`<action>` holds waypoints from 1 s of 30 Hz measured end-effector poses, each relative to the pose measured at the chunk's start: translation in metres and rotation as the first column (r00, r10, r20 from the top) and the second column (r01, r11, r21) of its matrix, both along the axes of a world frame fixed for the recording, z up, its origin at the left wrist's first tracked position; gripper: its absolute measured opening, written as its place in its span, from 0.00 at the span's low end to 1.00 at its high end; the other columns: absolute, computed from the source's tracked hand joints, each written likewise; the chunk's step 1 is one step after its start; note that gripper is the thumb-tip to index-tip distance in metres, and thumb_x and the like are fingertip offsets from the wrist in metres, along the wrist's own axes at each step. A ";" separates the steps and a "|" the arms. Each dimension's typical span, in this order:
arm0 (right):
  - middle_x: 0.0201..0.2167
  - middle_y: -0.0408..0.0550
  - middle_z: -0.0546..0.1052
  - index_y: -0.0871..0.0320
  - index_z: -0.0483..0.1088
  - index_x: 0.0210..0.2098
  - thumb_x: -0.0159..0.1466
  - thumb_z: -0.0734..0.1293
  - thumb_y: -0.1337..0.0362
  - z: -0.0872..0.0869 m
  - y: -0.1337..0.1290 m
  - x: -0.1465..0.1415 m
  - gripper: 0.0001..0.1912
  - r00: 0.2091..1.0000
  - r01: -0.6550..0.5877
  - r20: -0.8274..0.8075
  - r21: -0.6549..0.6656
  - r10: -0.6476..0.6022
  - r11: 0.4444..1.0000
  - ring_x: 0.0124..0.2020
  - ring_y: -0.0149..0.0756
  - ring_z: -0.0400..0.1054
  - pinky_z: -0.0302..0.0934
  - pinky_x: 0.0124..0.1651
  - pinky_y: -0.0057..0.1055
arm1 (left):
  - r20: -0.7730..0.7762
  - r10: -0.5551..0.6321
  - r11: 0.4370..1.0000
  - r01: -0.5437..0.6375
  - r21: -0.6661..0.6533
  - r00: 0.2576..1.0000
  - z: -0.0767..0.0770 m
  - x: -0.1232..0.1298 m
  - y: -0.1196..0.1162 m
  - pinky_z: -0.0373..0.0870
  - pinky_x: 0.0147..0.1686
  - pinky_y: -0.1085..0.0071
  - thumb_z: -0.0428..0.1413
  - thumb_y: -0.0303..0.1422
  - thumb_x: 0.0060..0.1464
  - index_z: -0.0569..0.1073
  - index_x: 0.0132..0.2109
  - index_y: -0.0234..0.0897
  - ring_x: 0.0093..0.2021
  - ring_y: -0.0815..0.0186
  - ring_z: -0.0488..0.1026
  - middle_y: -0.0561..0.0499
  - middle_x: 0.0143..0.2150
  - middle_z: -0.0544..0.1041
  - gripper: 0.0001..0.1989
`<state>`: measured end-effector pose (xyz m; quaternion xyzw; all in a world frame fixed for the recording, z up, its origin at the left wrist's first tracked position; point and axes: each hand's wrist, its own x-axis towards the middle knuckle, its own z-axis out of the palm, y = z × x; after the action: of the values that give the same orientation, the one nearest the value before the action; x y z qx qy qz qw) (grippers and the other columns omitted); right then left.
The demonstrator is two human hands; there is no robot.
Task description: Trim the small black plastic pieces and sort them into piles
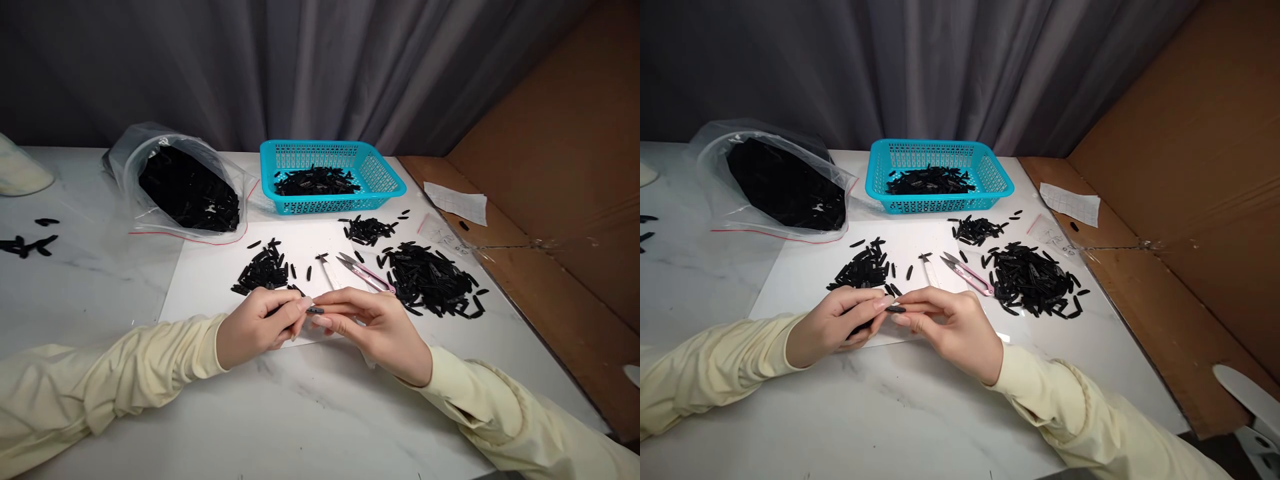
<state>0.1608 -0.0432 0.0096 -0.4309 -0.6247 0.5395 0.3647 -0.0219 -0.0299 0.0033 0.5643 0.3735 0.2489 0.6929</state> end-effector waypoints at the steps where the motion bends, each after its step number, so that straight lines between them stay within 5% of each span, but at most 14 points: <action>1: 0.30 0.46 0.79 0.59 0.73 0.34 0.55 0.68 0.66 0.000 0.000 0.000 0.07 1.000 0.002 0.003 0.001 -0.002 1.000 0.27 0.33 0.74 0.73 0.33 0.28 | -0.003 0.000 1.000 0.000 0.008 1.000 0.000 0.000 0.000 0.46 0.12 0.80 0.45 0.36 0.57 0.59 0.21 0.34 0.12 0.79 0.48 0.62 0.12 0.52 0.18; 13: 0.29 0.44 0.79 0.58 0.73 0.34 0.56 0.68 0.65 -0.003 -0.003 0.000 0.06 1.000 0.002 0.023 0.027 -0.003 1.000 0.25 0.32 0.73 0.72 0.30 0.28 | -0.023 -0.004 1.000 0.005 0.024 1.000 -0.001 -0.001 0.000 0.47 0.12 0.80 0.46 0.38 0.56 0.60 0.21 0.35 0.12 0.79 0.48 0.62 0.11 0.52 0.18; 17: 0.29 0.43 0.79 0.57 0.74 0.34 0.58 0.67 0.65 0.004 -0.002 0.005 0.05 0.982 -0.024 0.187 0.238 -0.022 0.971 0.23 0.32 0.72 0.69 0.29 0.26 | 0.008 0.010 0.998 -0.009 -0.068 1.000 -0.001 0.000 0.001 0.46 0.11 0.81 0.47 0.40 0.56 0.61 0.21 0.34 0.11 0.79 0.48 0.62 0.10 0.51 0.19; 20: 0.31 0.44 0.79 0.56 0.74 0.36 0.60 0.65 0.64 0.019 0.030 0.016 0.07 0.889 -0.060 0.411 0.539 -0.200 0.840 0.27 0.31 0.72 0.66 0.32 0.25 | 0.055 0.050 0.975 -0.037 -0.220 0.997 -0.001 0.001 0.005 0.42 0.09 0.82 0.46 0.43 0.56 0.61 0.20 0.34 0.09 0.80 0.46 0.61 0.10 0.51 0.22; 23: 0.35 0.51 0.78 0.61 0.74 0.37 0.60 0.64 0.66 0.036 0.092 0.026 0.08 0.813 -0.029 0.460 0.643 -0.356 0.766 0.34 0.39 0.72 0.63 0.42 0.33 | 0.110 0.106 0.944 -0.065 -0.323 0.988 0.000 0.001 0.012 0.40 0.07 0.82 0.47 0.47 0.53 0.61 0.18 0.33 0.08 0.80 0.45 0.60 0.09 0.52 0.25; 25: 0.35 0.53 0.78 0.64 0.73 0.36 0.58 0.65 0.69 0.046 0.131 0.026 0.08 0.691 -0.089 0.608 0.609 -0.391 0.788 0.38 0.41 0.72 0.61 0.45 0.34 | 0.147 0.128 0.927 -0.065 -0.370 0.981 0.000 0.000 0.017 0.40 0.07 0.83 0.47 0.50 0.52 0.61 0.17 0.33 0.08 0.80 0.44 0.59 0.09 0.52 0.27; 27: 0.35 0.55 0.77 0.66 0.71 0.40 0.56 0.66 0.72 0.055 0.150 0.019 0.12 0.674 -0.143 0.648 0.586 -0.355 0.798 0.41 0.42 0.70 0.59 0.46 0.34 | 0.173 0.125 0.910 -0.043 -0.413 0.977 -0.001 -0.001 0.021 0.39 0.06 0.83 0.44 0.53 0.52 0.60 0.16 0.34 0.07 0.79 0.44 0.59 0.08 0.51 0.29; 30: 0.36 0.54 0.77 0.65 0.70 0.42 0.58 0.64 0.71 0.062 0.132 -0.003 0.12 0.704 -0.240 0.661 0.565 -0.259 0.790 0.41 0.39 0.70 0.60 0.46 0.31 | 0.225 0.101 0.896 0.010 -0.443 0.969 -0.003 -0.001 0.025 0.39 0.05 0.82 0.40 0.54 0.53 0.60 0.16 0.34 0.07 0.79 0.43 0.58 0.08 0.51 0.30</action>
<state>0.1574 0.0886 0.0716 -0.4651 -0.8527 0.0960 0.2176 -0.0233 -0.0044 0.0005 0.3492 0.3459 0.2411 0.8368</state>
